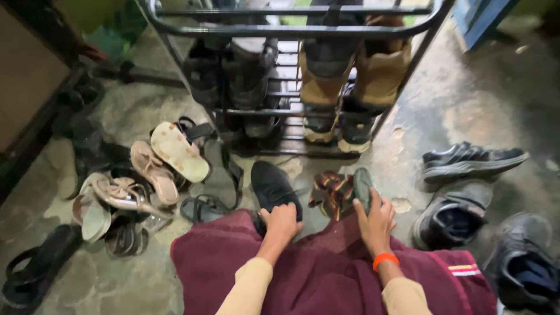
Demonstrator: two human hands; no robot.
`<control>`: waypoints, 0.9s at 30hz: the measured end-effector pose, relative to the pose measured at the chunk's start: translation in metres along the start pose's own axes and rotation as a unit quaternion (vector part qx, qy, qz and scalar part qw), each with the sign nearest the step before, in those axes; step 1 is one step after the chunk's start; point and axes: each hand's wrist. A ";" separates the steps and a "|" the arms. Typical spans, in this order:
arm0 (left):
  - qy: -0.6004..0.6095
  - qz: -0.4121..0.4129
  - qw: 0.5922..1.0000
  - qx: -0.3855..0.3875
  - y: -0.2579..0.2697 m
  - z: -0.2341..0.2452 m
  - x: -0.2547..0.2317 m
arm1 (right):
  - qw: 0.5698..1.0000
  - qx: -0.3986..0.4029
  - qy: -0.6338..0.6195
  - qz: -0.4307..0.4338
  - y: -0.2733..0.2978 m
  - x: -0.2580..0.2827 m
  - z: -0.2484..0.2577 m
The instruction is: The person sits on the floor and wipes various shoes with a cloth, including sneakers, sandals, and heels. They pick up each shoe, wipe it thoroughly, and place it on a metal shoe rack.
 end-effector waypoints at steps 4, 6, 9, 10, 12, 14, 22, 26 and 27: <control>-0.137 -0.199 0.957 -0.159 0.034 -0.030 0.004 | 0.963 -0.025 0.043 0.263 0.017 0.034 0.039; -0.160 -0.284 0.921 -0.212 0.044 -0.042 0.003 | 0.902 -0.044 0.016 0.429 0.028 0.055 0.048; -0.143 -0.362 0.884 -0.259 0.050 -0.059 0.000 | 0.875 0.023 0.087 0.476 0.050 0.073 0.049; -0.120 -0.365 0.889 -0.249 0.050 -0.062 0.004 | 0.910 0.010 0.119 0.396 0.053 0.073 0.047; -0.087 -0.348 0.901 -0.244 0.053 -0.066 0.007 | 0.957 -0.017 0.178 0.227 0.051 0.071 0.039; -0.066 -0.307 0.915 -0.254 0.060 -0.062 0.004 | 0.971 -0.047 0.188 0.142 0.045 0.056 0.043; -0.051 -0.276 0.926 -0.252 0.075 -0.015 -0.008 | 0.947 0.030 0.108 0.300 0.061 0.074 0.052; -0.036 -0.285 0.945 -0.156 0.071 -0.032 -0.003 | 0.960 0.145 0.217 0.104 0.069 0.087 0.052; -0.036 -0.278 0.941 -0.188 0.068 -0.040 -0.001 | 0.956 0.148 0.249 0.058 0.068 0.085 0.051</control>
Point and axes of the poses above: each hand's wrist, its own y-axis away from the middle knuckle, its own z-axis out of the back of the hand, x = y × z
